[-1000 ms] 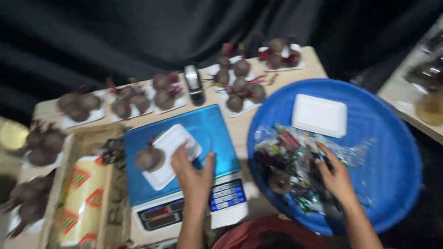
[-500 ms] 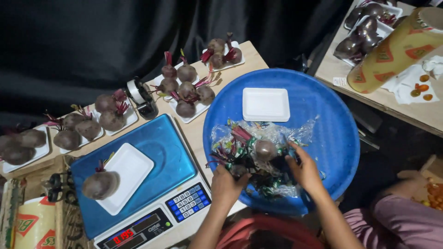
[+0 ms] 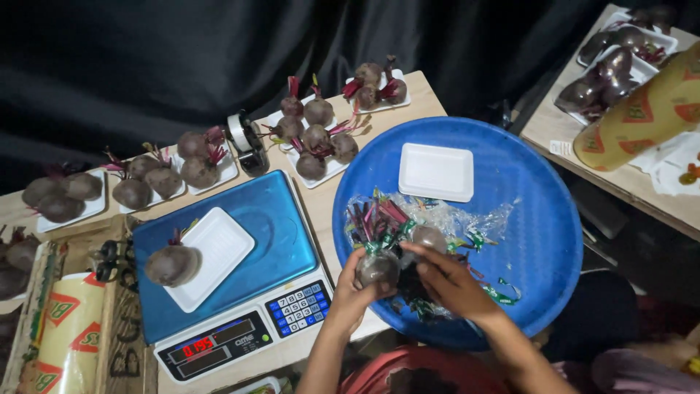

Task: Wrapping individual beetroots in plastic film, weighing them on a digital scale, and arranging them on trays for packaging.

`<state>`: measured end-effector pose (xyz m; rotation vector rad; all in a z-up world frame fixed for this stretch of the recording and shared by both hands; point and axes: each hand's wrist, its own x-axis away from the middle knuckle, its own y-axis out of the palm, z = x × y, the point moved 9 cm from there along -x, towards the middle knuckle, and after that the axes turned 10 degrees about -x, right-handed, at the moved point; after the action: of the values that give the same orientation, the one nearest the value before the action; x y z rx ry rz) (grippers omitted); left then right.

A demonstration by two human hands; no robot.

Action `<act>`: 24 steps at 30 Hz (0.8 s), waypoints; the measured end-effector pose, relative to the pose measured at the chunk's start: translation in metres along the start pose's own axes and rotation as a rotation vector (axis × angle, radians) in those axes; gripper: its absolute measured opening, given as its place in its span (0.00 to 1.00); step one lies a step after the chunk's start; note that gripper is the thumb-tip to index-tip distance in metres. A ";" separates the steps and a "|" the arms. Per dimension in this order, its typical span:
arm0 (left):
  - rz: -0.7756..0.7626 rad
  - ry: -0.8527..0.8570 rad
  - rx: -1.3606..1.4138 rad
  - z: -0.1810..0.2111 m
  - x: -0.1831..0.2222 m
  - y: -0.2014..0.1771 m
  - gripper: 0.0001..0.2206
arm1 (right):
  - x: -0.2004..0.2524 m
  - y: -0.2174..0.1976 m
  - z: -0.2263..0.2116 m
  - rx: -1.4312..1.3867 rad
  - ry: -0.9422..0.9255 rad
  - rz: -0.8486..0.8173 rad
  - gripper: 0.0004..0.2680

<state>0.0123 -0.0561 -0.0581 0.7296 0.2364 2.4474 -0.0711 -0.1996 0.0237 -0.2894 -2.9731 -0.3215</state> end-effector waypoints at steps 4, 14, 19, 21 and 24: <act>-0.101 0.186 -0.069 0.019 0.014 0.008 0.36 | 0.008 0.015 -0.034 0.077 -0.006 -0.052 0.21; -0.442 0.365 0.450 0.073 0.027 0.030 0.31 | -0.019 -0.012 -0.013 0.614 -0.053 0.119 0.11; -0.383 0.425 0.321 0.083 0.024 0.035 0.36 | -0.013 -0.012 -0.042 0.572 -0.296 0.265 0.17; -0.233 0.537 0.042 0.089 0.022 0.033 0.36 | -0.004 0.006 -0.091 0.389 -0.454 0.274 0.08; -0.046 0.409 -0.159 0.089 0.021 0.032 0.35 | -0.017 0.020 -0.092 0.412 -0.451 0.276 0.11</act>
<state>0.0312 -0.0698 0.0358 0.1493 0.2068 2.5149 -0.0401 -0.2043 0.1144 -0.7977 -3.2568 0.4407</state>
